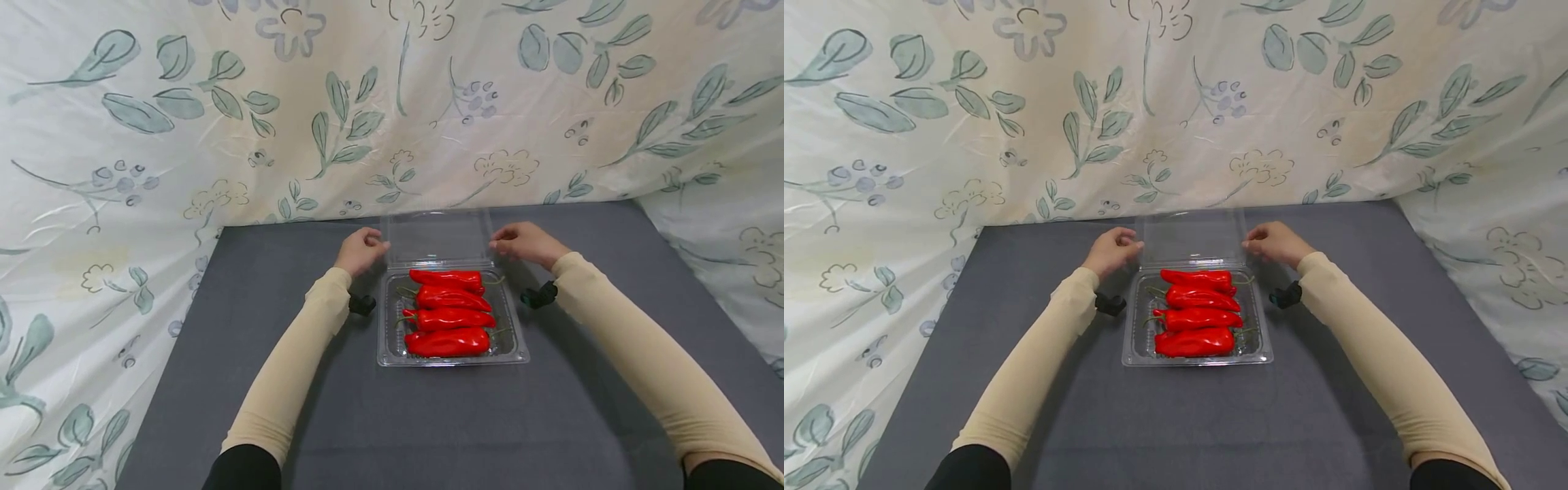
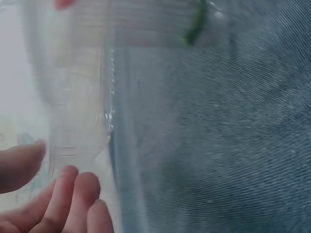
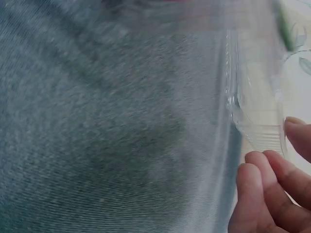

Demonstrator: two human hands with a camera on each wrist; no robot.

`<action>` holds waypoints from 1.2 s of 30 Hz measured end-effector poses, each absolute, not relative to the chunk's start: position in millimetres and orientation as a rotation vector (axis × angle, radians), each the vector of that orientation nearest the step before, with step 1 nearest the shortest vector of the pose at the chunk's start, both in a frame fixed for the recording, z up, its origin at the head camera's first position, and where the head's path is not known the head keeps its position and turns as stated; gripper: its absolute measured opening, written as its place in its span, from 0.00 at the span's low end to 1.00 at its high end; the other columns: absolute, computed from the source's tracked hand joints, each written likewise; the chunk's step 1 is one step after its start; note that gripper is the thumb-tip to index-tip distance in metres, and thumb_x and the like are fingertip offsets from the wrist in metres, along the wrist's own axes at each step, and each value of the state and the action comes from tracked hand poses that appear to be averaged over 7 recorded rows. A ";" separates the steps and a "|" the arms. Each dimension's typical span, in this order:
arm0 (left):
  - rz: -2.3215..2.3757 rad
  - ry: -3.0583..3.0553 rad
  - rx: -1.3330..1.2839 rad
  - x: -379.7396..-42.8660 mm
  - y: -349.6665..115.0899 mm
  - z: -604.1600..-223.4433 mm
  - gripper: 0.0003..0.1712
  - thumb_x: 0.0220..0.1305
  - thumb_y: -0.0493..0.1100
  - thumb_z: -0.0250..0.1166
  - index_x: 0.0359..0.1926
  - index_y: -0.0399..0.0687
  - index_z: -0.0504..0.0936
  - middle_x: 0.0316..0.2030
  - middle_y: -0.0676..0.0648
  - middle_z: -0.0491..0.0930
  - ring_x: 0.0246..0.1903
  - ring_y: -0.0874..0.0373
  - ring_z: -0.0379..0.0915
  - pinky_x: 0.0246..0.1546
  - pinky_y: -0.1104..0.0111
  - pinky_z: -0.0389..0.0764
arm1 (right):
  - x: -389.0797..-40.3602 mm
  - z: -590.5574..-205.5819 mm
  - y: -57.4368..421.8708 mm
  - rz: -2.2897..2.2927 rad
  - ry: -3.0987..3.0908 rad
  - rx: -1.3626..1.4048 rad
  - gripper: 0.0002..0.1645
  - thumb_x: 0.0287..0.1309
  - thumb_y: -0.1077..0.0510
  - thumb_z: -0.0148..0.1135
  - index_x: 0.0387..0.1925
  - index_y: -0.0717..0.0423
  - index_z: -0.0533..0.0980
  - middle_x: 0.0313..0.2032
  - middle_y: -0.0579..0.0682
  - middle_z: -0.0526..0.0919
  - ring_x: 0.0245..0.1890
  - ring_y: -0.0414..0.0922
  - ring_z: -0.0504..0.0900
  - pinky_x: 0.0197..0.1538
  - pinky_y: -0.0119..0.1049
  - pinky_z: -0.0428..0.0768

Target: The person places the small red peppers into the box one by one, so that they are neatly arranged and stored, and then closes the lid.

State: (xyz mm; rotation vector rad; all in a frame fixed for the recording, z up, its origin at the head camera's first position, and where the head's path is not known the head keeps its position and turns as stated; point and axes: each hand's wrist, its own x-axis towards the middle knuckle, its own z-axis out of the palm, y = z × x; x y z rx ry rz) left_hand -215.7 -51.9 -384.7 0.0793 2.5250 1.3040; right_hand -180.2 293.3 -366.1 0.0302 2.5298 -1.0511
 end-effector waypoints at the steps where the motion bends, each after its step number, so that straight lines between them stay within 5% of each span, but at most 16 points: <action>1: 1.335 2.528 0.073 -215.2 -51.7 -382.4 0.24 0.66 0.52 0.60 0.59 0.46 0.73 0.49 0.44 0.78 0.45 0.50 0.76 0.45 0.57 0.77 | -179.6 -364.0 293.1 -1.064 2.540 0.042 0.26 0.67 0.49 0.55 0.58 0.62 0.70 0.54 0.62 0.75 0.51 0.55 0.75 0.52 0.49 0.77; 7: 1.477 2.556 0.093 -210.2 -54.2 -365.4 0.24 0.68 0.57 0.56 0.57 0.49 0.75 0.51 0.46 0.75 0.50 0.52 0.74 0.49 0.58 0.76 | -171.0 -344.4 292.5 -1.138 2.595 0.070 0.28 0.69 0.46 0.52 0.60 0.61 0.69 0.55 0.63 0.74 0.52 0.57 0.74 0.55 0.53 0.75; 13: 1.668 2.520 0.254 -194.7 -64.1 -342.1 0.28 0.67 0.64 0.52 0.59 0.54 0.75 0.56 0.48 0.72 0.53 0.53 0.72 0.50 0.56 0.76 | -155.0 -314.5 292.0 -1.175 2.643 0.042 0.35 0.68 0.38 0.47 0.63 0.59 0.66 0.59 0.61 0.72 0.55 0.55 0.72 0.50 0.46 0.77; 19: 1.837 2.477 0.359 -166.7 -70.5 -327.9 0.29 0.69 0.66 0.47 0.55 0.54 0.79 0.54 0.49 0.72 0.49 0.50 0.73 0.46 0.55 0.76 | -120.9 -294.1 293.3 -1.249 2.724 -0.016 0.44 0.65 0.28 0.31 0.63 0.56 0.67 0.61 0.57 0.71 0.59 0.53 0.69 0.50 0.46 0.74; 26: 1.821 2.545 0.477 -119.8 -80.7 -333.4 0.24 0.73 0.59 0.45 0.46 0.51 0.83 0.44 0.45 0.75 0.41 0.47 0.72 0.36 0.61 0.73 | -65.8 -296.1 289.8 -1.145 2.830 -0.062 0.40 0.71 0.35 0.20 0.62 0.51 0.69 0.47 0.55 0.72 0.39 0.50 0.67 0.39 0.44 0.64; 28: 1.775 2.556 0.511 -105.4 -84.3 -339.7 0.22 0.74 0.57 0.47 0.46 0.51 0.83 0.43 0.45 0.76 0.39 0.48 0.72 0.36 0.62 0.73 | -49.6 -297.9 288.9 -1.103 2.827 -0.085 0.39 0.72 0.37 0.19 0.65 0.50 0.68 0.45 0.54 0.71 0.37 0.51 0.66 0.37 0.43 0.63; 36: 1.556 2.630 0.501 -59.8 -89.1 -366.4 0.12 0.70 0.53 0.56 0.45 0.57 0.81 0.41 0.56 0.76 0.38 0.62 0.72 0.37 0.66 0.76 | -1.8 -322.5 280.8 -1.065 2.819 -0.218 0.30 0.75 0.44 0.34 0.65 0.55 0.68 0.57 0.56 0.73 0.59 0.57 0.60 0.50 0.51 0.63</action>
